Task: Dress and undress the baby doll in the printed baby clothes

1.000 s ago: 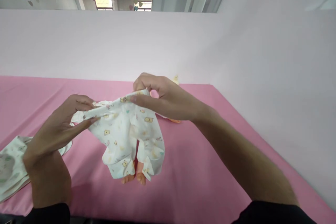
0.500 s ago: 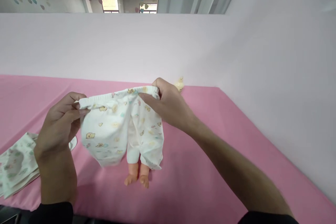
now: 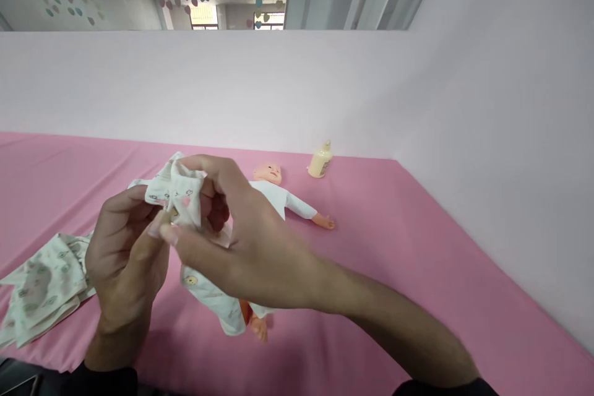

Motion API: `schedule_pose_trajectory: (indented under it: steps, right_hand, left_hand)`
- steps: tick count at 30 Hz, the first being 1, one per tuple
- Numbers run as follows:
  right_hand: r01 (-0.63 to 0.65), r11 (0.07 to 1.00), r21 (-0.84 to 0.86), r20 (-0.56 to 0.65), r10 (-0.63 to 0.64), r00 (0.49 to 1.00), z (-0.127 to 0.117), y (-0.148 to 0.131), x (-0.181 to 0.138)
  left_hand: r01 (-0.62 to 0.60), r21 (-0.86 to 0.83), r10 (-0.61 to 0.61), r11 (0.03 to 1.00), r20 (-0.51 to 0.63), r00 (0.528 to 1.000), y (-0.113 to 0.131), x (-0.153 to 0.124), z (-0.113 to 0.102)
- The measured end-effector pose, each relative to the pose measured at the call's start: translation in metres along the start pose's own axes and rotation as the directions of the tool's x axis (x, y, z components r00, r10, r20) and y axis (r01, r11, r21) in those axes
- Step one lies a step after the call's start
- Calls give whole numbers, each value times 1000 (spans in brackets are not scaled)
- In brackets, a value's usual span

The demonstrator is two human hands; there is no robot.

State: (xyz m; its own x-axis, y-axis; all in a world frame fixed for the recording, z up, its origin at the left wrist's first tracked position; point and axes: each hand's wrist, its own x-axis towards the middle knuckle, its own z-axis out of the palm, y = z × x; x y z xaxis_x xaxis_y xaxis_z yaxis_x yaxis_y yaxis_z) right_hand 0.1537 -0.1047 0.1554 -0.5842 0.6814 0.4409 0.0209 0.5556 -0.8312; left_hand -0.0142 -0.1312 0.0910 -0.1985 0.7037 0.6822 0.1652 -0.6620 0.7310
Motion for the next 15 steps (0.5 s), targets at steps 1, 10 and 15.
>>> schedule_pose_trajectory:
  steps: [1, 10, 15]
  right_hand:
    - [2, 1000, -23, 40, -1, 999, -1, 0, -1]
    - [93, 990, -106, -54, -100, 994, -14, 15, 5]
    - [101, 991, -82, -228, -118, 967, -24, -1, 13]
  left_hand:
    - [-19, -11, 20, 1000, 12, 1000, 1, -2, 0]
    - [-173, 105, 182, 979, -79, 980, 7, 6, 4]
    - [63, 0, -63, 998, 113, 992, -7, 16, 4]
